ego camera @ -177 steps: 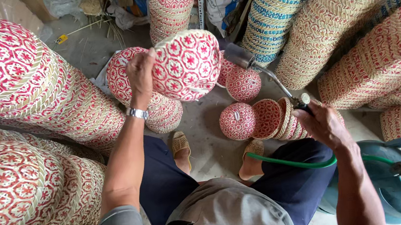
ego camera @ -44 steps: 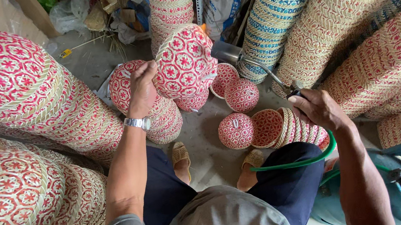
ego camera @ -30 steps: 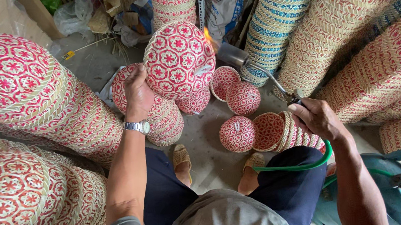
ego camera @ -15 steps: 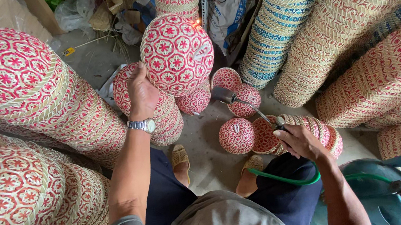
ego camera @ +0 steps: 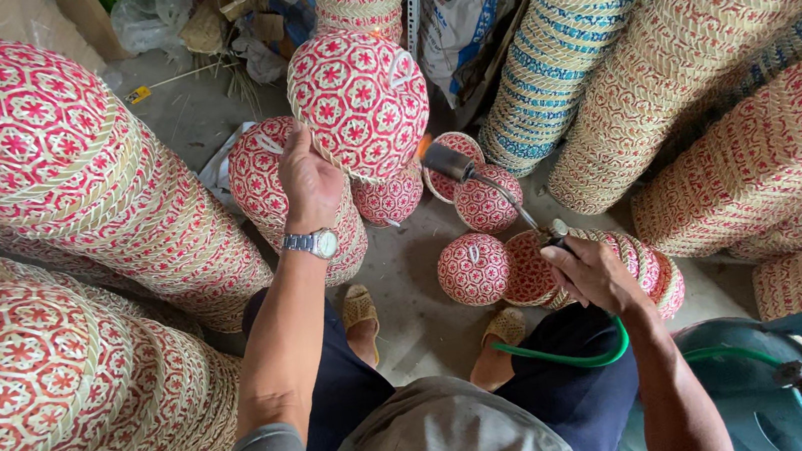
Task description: The person uses a handheld blowtorch to apply flame to the surface of woven baskets. They rotate each basket to treat different sides and then place it back in a stack. The process is repeated for multiple baskets.
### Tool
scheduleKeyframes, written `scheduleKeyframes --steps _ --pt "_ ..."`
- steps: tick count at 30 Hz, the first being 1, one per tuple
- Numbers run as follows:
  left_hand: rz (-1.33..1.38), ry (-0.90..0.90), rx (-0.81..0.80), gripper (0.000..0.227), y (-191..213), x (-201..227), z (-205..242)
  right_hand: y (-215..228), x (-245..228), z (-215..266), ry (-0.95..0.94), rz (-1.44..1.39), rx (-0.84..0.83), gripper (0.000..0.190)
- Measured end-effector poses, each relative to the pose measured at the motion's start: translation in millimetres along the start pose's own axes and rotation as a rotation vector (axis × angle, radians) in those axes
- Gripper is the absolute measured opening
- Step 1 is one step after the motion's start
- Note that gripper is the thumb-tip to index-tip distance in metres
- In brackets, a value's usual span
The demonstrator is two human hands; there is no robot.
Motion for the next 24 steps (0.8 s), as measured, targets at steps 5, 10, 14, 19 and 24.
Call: scheduleKeyframes --steps 5,10,14,19,24 --pt "-0.002 0.058 0.021 0.033 -10.5 5.2 3.6 -3.1 10.0 -5.9 -0.05 0.055 -0.075 0.042" --pt "-0.161 0.079 -0.234 0.024 -38.4 23.5 13.9 28.6 5.3 -15.5 -0.004 -0.057 0.026 0.046" --pt "-0.533 0.018 -0.461 0.019 -59.5 38.5 26.8 60.4 -4.0 -20.4 -0.03 -0.007 0.109 0.05" --pt "-1.22 -0.114 -0.602 0.02 -72.6 28.1 37.9 82.0 -29.3 -10.9 0.092 -0.011 0.107 0.048" --pt "-1.536 -0.733 -0.942 0.025 -90.8 15.7 54.5 84.5 -47.7 -2.3 0.261 0.105 0.223 0.031"
Point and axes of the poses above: each hand's wrist, its own z-axis away from the middle knuckle, its own y-axis out of the back of the hand, x = y × z, the point moved 6 cm from there along -z, towards the middle knuckle, and after that the axes turned 8 degrees about -y, right-handed, at the moved point
